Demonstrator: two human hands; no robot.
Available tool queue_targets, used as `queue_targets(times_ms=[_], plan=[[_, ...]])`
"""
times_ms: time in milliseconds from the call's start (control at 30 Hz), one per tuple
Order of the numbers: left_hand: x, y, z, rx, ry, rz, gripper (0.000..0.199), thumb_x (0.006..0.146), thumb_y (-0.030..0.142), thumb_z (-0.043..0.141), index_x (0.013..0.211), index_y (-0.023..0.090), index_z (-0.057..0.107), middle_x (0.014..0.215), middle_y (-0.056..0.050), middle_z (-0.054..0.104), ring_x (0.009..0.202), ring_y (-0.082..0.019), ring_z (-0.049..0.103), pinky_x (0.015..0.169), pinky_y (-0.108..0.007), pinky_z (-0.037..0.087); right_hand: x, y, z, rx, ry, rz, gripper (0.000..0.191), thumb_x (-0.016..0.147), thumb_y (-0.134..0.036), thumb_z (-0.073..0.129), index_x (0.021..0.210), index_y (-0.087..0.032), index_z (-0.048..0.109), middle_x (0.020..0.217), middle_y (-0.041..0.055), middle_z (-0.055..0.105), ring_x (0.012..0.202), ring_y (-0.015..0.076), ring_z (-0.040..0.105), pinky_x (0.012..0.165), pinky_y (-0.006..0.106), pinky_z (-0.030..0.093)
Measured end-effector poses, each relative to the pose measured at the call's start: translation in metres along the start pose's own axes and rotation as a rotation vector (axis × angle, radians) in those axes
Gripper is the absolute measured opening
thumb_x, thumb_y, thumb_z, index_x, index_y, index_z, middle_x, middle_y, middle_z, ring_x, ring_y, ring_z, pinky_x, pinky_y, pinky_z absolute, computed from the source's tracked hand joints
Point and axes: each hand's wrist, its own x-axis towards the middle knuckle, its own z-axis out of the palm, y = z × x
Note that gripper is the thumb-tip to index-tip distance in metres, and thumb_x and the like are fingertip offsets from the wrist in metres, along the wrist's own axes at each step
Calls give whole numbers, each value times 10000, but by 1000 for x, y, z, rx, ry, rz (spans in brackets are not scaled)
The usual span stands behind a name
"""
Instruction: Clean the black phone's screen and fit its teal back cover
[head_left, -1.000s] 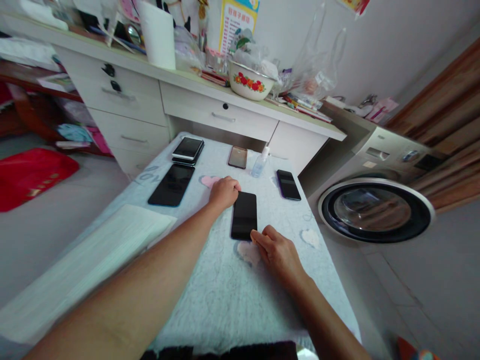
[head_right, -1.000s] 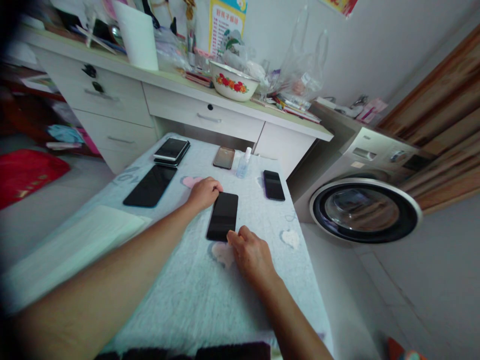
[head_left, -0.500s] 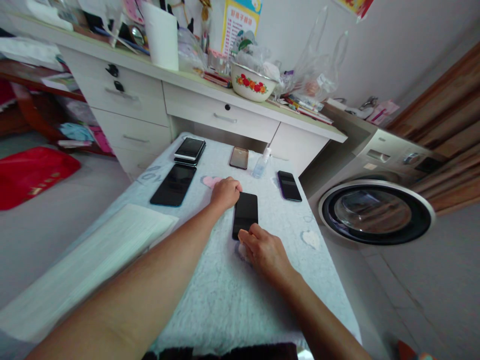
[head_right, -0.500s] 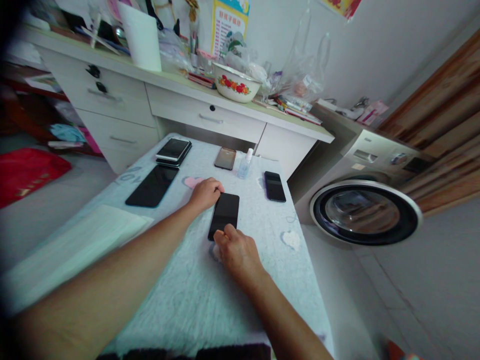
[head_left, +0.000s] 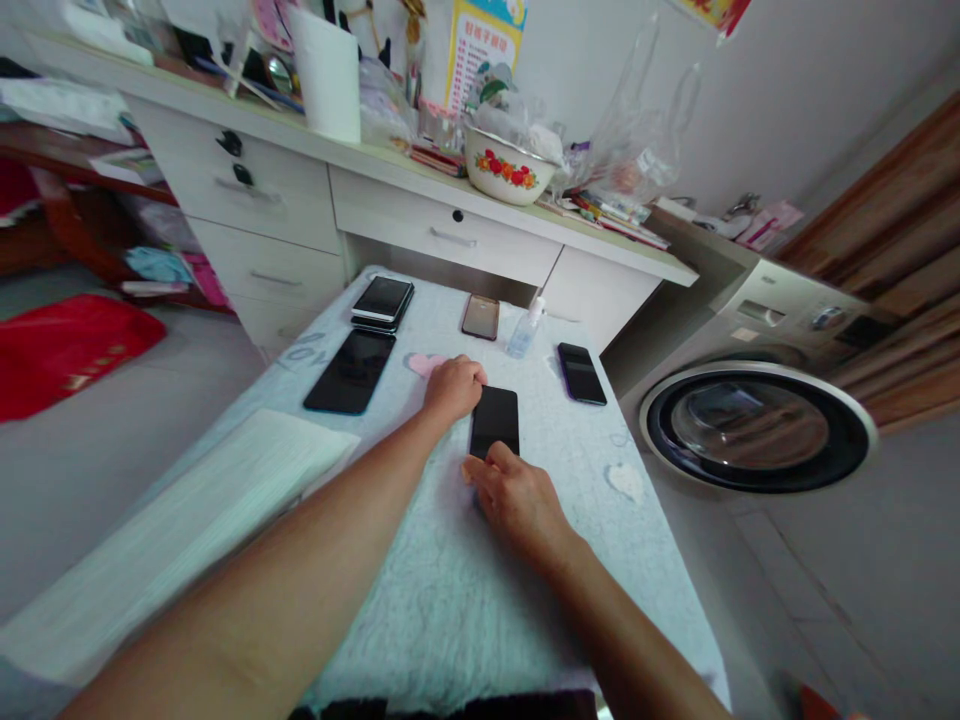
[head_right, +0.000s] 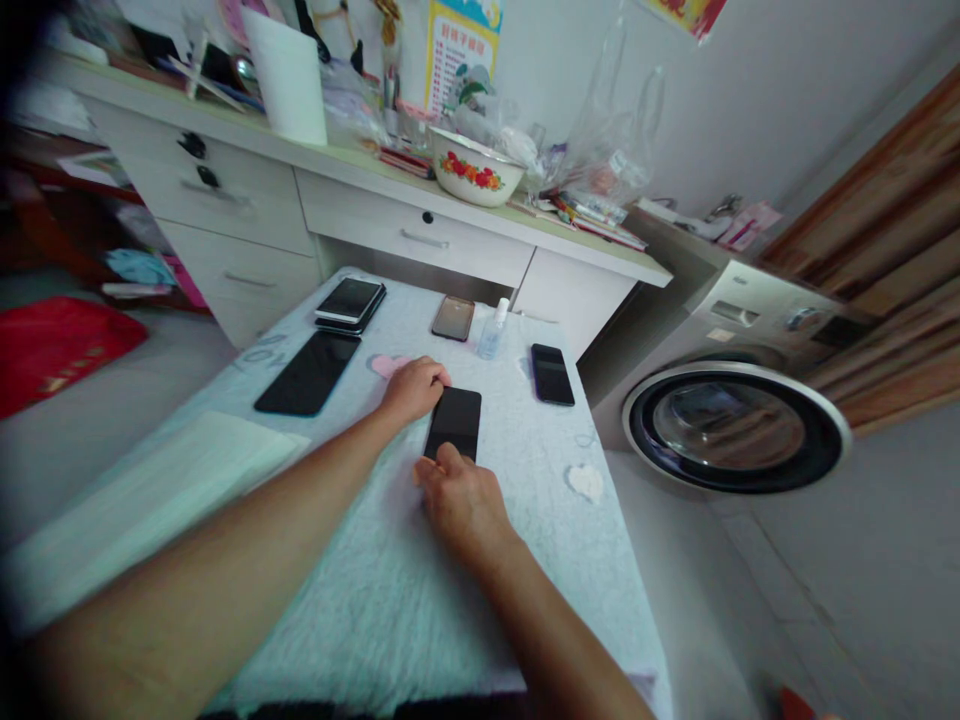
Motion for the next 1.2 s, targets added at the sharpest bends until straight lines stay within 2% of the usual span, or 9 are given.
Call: queue_targets(times_ms=[133, 300, 633, 833, 1200], plan=[[1, -2, 2, 5, 3, -4, 264, 781, 93, 487, 791, 207, 724, 947, -32, 689, 919, -167, 627, 842, -285, 468, -5, 7, -2, 6, -14, 85, 261, 931, -157, 448, 1080, -269, 631, 921, 11, 561, 677, 107, 527, 544, 225, 307], [2, -2, 3, 8, 5, 7, 266, 779, 97, 488, 797, 211, 728, 945, -33, 691, 933, -175, 628, 847, -294, 468, -15, 18, -3, -24, -7, 186, 238, 958, -190, 438, 1054, -277, 638, 891, 4, 556, 649, 97, 535, 540, 227, 304], [1, -2, 2, 4, 9, 12, 260, 764, 97, 491, 789, 208, 726, 938, -36, 687, 907, -180, 626, 842, -303, 469, -35, 39, 1, -24, 47, 287, 246, 997, -263, 422, 1028, -280, 665, 860, 1, 563, 629, 96, 535, 546, 236, 295], [1, -2, 2, -2, 9, 15, 262, 766, 94, 487, 782, 208, 723, 941, -35, 688, 910, -176, 626, 832, -301, 463, -29, 35, -1, -2, 51, 236, 234, 992, -243, 424, 1001, -262, 658, 866, 5, 567, 664, 102, 541, 570, 227, 310], [1, -2, 2, -7, 13, 10, 260, 769, 97, 487, 780, 210, 721, 935, -32, 693, 914, -175, 628, 827, -297, 460, 2, 6, -7, -14, -55, 40, 196, 959, -194, 433, 962, -223, 627, 889, 7, 553, 642, 96, 478, 536, 237, 261]])
